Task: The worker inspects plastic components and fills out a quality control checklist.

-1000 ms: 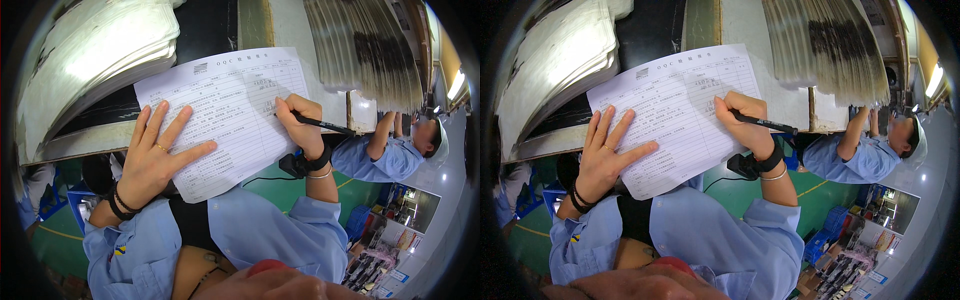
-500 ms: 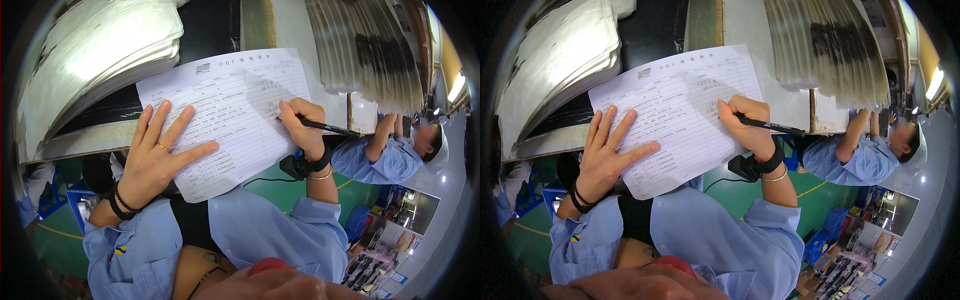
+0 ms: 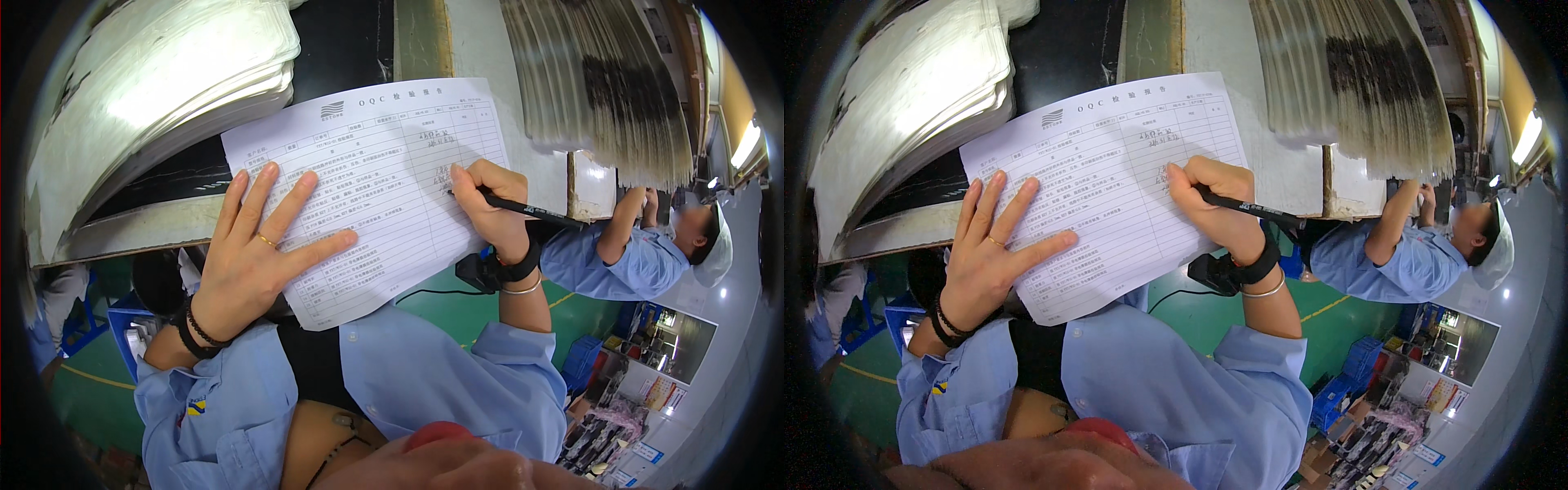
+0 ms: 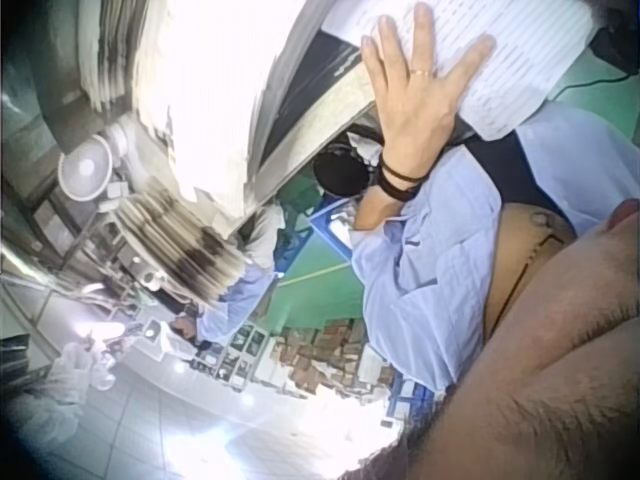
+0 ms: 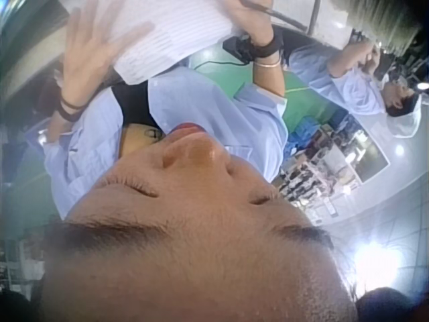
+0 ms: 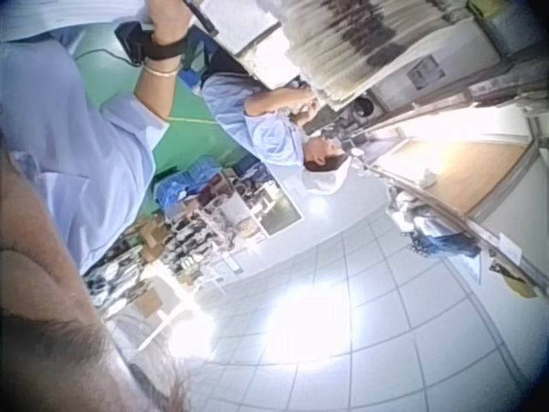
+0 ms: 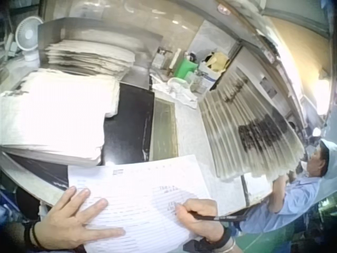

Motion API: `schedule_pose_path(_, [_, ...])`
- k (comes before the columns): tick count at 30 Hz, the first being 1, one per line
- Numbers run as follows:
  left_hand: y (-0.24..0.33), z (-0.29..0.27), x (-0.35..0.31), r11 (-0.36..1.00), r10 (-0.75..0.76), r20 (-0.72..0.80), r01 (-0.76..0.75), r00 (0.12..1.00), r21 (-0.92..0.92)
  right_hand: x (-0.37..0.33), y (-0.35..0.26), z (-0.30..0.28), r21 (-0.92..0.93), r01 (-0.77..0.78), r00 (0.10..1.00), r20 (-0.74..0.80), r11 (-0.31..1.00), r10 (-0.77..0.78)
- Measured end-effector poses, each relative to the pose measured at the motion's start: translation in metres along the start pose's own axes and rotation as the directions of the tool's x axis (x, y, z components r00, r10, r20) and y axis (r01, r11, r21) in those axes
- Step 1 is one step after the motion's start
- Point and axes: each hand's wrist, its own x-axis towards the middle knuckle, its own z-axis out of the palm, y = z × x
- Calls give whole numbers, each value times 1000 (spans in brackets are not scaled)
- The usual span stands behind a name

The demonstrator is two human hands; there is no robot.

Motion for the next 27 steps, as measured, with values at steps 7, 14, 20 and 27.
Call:
schedule_pose_path(7, [0,1,0,1000,-2,-6,2,1000,-5,-2,2,0,40,12,1000,-14,999,-11])
schedule_pose_path(14, [-1,3,-2,1000,-1,-12,1,1000,-1,-1,2,-1,-6,40,999,38,999,-40])
schedule_pose_path(20, [0,2,-2,1000,-4,-10,4,1000,2,-1,1,1,10,29,999,14,1000,-29])
schedule_pose_path(27, [0,1,-2,1000,-5,-5,5,1000,5,-1,0,0,-3,27,1000,12,1000,-27])
